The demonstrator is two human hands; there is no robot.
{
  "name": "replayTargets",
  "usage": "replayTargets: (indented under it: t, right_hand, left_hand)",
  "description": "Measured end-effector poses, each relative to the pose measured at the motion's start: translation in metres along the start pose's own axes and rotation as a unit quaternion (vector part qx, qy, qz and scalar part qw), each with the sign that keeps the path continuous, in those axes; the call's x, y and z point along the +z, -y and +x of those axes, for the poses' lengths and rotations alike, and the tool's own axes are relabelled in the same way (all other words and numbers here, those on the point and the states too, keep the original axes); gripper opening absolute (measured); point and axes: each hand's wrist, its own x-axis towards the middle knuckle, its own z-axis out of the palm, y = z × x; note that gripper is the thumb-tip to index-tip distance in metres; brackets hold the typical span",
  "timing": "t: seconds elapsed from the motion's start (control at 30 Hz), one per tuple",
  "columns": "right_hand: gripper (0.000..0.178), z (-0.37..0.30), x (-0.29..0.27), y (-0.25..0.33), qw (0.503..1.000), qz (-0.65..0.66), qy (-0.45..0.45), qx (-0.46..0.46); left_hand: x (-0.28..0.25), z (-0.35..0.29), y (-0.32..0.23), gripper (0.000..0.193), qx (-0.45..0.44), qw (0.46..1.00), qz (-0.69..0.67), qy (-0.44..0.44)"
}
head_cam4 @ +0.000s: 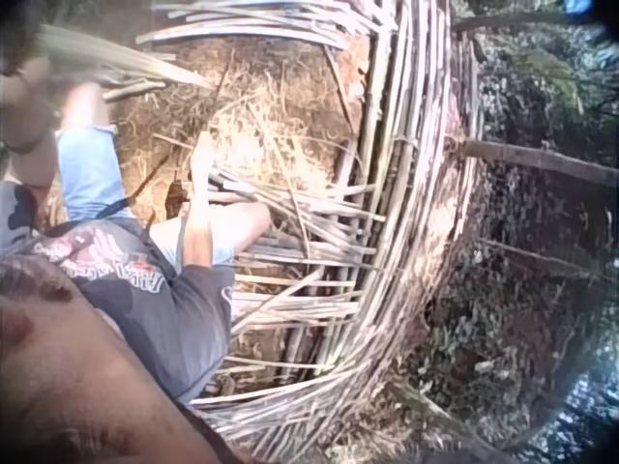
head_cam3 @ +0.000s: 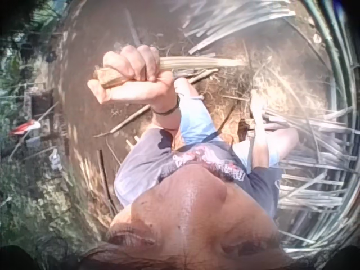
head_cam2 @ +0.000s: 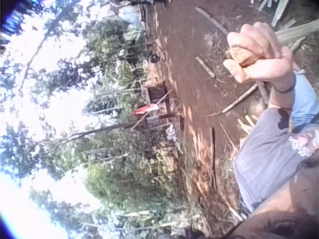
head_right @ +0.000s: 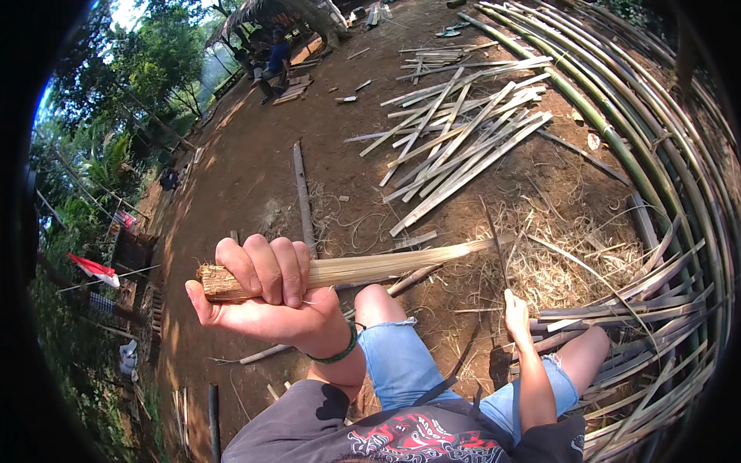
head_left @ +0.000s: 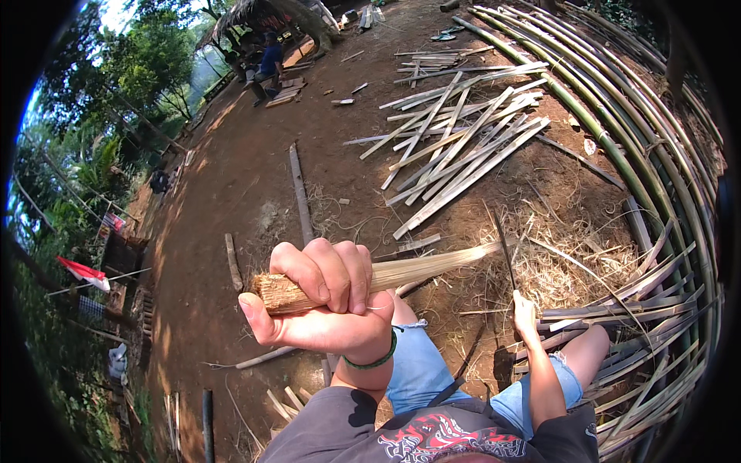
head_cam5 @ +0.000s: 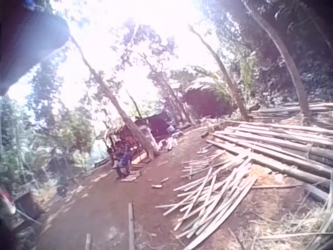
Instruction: The person sits on the ground and uses a machete to split long bamboo poles into thin strips. They hold the bamboo with one hand and strike it with the machete to separate the material, occasionally inspecting the split pieces.
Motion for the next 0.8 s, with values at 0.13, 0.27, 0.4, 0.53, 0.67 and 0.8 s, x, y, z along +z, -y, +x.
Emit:
replayTargets:
  t: [0.13,0.27,0.4,0.53,0.67,0.8]
  right_hand:
    - [0.065,0.006,0.01,-0.005,0.996,-0.016,0.01,0.093]
    - [0.076,0.029,0.001,-0.057,0.972,-0.095,0.027,0.213]
    - [0.081,0.037,-0.008,-0.093,0.968,-0.06,0.026,0.241]
    - [0.077,-0.001,-0.001,-0.045,0.977,-0.065,0.024,0.2]
    - [0.071,-0.009,0.004,-0.06,0.979,-0.098,0.013,0.178]
    - [0.072,-0.015,-0.001,-0.05,0.973,-0.114,0.016,0.201]
  left_hand:
    - [0.007,-0.001,-0.008,0.055,0.002,1.0,0.002,0.014]
    - [0.0,-0.003,-0.007,0.056,-0.013,1.0,-0.005,0.018]
    - [-0.002,-0.003,0.001,0.057,-0.035,0.998,-0.04,0.045]
    - [-0.008,-0.009,-0.009,0.057,-0.064,0.986,-0.067,0.136]
    - [-0.012,-0.014,-0.011,0.058,-0.101,0.971,-0.134,0.171]
    - [-0.014,-0.013,-0.011,0.058,-0.103,0.965,-0.133,0.199]
